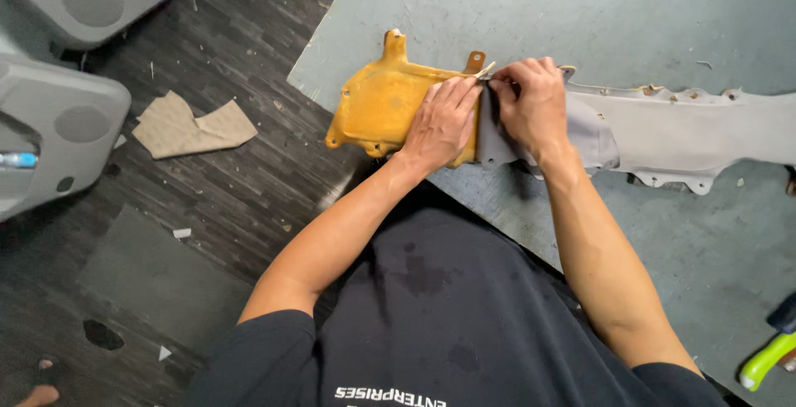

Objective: The person peels a gray flexible sheet off a yellow plastic panel on a workbench. They use both hands to lift and pull the material away from the surface, revealing the yellow base underneath.

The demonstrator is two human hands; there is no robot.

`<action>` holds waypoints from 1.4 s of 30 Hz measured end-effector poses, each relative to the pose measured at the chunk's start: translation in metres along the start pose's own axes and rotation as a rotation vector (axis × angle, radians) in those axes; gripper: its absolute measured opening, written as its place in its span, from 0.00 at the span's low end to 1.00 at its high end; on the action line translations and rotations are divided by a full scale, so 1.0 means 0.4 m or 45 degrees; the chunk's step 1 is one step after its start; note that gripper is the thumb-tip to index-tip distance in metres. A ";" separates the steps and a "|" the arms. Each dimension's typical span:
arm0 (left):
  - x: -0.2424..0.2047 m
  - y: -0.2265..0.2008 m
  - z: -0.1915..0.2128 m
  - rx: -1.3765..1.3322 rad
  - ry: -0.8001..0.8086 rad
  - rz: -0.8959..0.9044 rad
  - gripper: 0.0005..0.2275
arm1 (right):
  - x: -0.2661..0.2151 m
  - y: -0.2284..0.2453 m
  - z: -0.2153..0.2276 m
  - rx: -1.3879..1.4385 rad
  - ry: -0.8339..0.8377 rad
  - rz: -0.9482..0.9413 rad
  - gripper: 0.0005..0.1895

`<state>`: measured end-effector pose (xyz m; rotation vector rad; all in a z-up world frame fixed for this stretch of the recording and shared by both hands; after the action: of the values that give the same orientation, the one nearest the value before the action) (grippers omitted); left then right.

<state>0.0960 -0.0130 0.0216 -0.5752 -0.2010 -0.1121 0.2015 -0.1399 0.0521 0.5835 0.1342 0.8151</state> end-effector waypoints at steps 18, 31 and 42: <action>0.024 -0.003 -0.026 0.015 -0.008 0.151 0.22 | 0.011 0.022 0.014 0.015 0.098 -0.224 0.11; 0.011 -0.011 -0.014 0.115 0.040 0.020 0.22 | -0.047 -0.172 0.261 0.154 0.236 -0.396 0.22; 0.000 -0.017 -0.007 0.182 0.046 -0.058 0.24 | 0.009 -0.152 0.259 0.095 -0.082 -0.261 0.19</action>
<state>0.0953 -0.0202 0.0227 -0.4261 -0.1853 -0.1507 0.2775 -0.2156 0.1065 0.6543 0.1631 0.5941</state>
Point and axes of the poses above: each hand's wrist, its own x-axis towards the middle knuckle, its own z-axis out of the back of the hand, y = z × x, the point moved 4 cm from there along x, towards the middle knuckle, and after that the axes turned 9 degrees about y, right-handed, at the moved point
